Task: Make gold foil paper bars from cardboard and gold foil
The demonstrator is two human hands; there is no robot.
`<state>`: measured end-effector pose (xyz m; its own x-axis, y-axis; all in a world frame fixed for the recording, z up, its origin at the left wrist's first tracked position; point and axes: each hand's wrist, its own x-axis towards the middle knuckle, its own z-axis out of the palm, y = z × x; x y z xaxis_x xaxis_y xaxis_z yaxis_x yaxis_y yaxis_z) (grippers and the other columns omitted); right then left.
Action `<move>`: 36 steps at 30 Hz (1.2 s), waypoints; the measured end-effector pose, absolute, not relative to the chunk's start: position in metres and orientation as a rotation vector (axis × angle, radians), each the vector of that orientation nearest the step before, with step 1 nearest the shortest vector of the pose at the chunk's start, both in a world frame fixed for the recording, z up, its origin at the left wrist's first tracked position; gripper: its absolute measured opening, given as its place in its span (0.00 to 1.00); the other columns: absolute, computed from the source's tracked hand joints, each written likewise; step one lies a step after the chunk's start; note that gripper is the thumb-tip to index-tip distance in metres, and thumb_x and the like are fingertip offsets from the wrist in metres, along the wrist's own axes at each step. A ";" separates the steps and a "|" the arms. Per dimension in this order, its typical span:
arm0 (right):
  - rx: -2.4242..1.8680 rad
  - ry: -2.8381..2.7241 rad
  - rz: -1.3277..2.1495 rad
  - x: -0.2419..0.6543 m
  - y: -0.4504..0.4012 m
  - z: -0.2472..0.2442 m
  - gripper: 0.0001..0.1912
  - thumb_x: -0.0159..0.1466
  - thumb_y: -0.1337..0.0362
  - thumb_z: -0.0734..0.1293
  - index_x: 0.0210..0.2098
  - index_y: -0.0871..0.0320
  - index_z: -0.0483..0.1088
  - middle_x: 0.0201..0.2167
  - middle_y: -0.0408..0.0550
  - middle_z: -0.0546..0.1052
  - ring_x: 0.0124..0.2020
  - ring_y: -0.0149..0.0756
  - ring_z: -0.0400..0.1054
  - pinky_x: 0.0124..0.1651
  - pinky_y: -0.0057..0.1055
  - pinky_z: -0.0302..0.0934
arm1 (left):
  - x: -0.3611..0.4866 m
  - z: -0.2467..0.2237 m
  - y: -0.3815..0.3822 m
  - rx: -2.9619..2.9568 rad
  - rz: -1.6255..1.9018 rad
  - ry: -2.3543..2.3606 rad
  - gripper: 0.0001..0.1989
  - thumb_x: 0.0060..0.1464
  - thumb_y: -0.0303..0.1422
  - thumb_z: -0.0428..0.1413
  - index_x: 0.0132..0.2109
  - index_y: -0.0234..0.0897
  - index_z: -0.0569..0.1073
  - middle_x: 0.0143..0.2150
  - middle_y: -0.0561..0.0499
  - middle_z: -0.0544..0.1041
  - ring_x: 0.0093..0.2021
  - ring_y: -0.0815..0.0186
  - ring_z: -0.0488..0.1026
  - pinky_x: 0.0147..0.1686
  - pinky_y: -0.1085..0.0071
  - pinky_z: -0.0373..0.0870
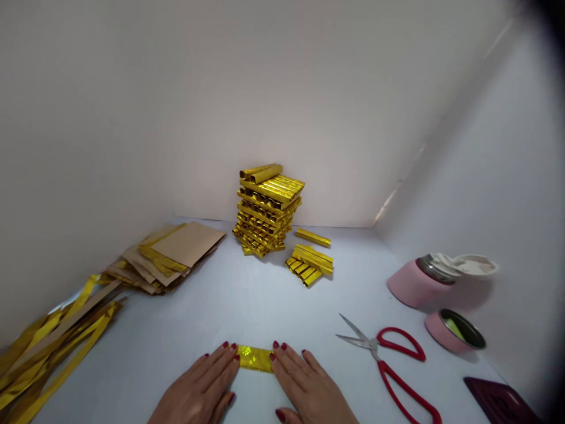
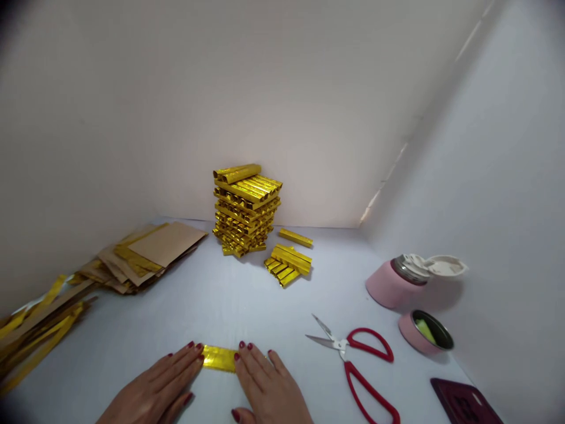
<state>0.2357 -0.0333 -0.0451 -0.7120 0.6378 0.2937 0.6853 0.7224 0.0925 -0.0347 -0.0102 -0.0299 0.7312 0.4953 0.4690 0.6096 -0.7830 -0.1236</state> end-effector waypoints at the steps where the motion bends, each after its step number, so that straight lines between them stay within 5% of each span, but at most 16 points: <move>1: -1.041 -2.677 -0.298 0.236 -0.033 -0.046 0.29 0.67 0.55 0.58 0.63 0.63 0.54 0.58 0.50 0.67 0.56 0.39 0.65 0.50 0.35 0.65 | -0.036 -0.031 -0.011 -2.639 -0.603 -0.874 0.15 0.66 0.33 0.45 0.52 0.34 0.73 0.51 0.49 0.77 0.50 0.65 0.74 0.48 0.76 0.71; 7: -1.017 -2.649 -0.420 0.233 -0.031 -0.042 0.24 0.67 0.58 0.58 0.59 0.63 0.61 0.56 0.49 0.70 0.53 0.38 0.67 0.47 0.34 0.66 | -0.027 -0.026 -0.015 -2.556 -0.530 -0.847 0.18 0.67 0.26 0.40 0.48 0.31 0.74 0.47 0.46 0.79 0.48 0.60 0.75 0.45 0.68 0.75; 18: -0.903 -2.626 -0.754 0.247 -0.030 -0.037 0.22 0.72 0.59 0.49 0.49 0.60 0.70 0.47 0.44 0.78 0.45 0.34 0.72 0.40 0.32 0.65 | -0.028 -0.034 -0.015 -2.581 -0.492 -0.957 0.20 0.68 0.34 0.39 0.50 0.31 0.73 0.49 0.46 0.78 0.47 0.59 0.76 0.42 0.68 0.77; 26: -0.859 -2.713 -0.827 0.260 -0.035 -0.033 0.22 0.71 0.56 0.52 0.49 0.60 0.71 0.47 0.44 0.78 0.43 0.34 0.74 0.36 0.32 0.66 | -0.029 -0.031 -0.019 -2.608 -0.539 -1.008 0.17 0.67 0.37 0.44 0.53 0.34 0.71 0.50 0.48 0.77 0.47 0.58 0.75 0.40 0.66 0.75; 29: -0.889 -2.675 -0.752 0.260 -0.036 -0.027 0.19 0.71 0.61 0.52 0.47 0.58 0.72 0.45 0.43 0.79 0.41 0.34 0.75 0.37 0.31 0.66 | -0.026 -0.026 -0.019 -2.623 -0.515 -1.006 0.17 0.67 0.37 0.43 0.53 0.34 0.71 0.50 0.48 0.77 0.47 0.57 0.75 0.39 0.65 0.75; 36: -1.101 -2.285 -0.189 0.231 -0.028 -0.015 0.20 0.71 0.66 0.52 0.32 0.56 0.73 0.31 0.46 0.79 0.33 0.36 0.73 0.37 0.32 0.65 | -0.016 -0.014 -0.013 -2.759 -0.687 -1.099 0.16 0.62 0.20 0.41 0.44 0.34 0.73 0.43 0.46 0.79 0.39 0.60 0.76 0.37 0.65 0.75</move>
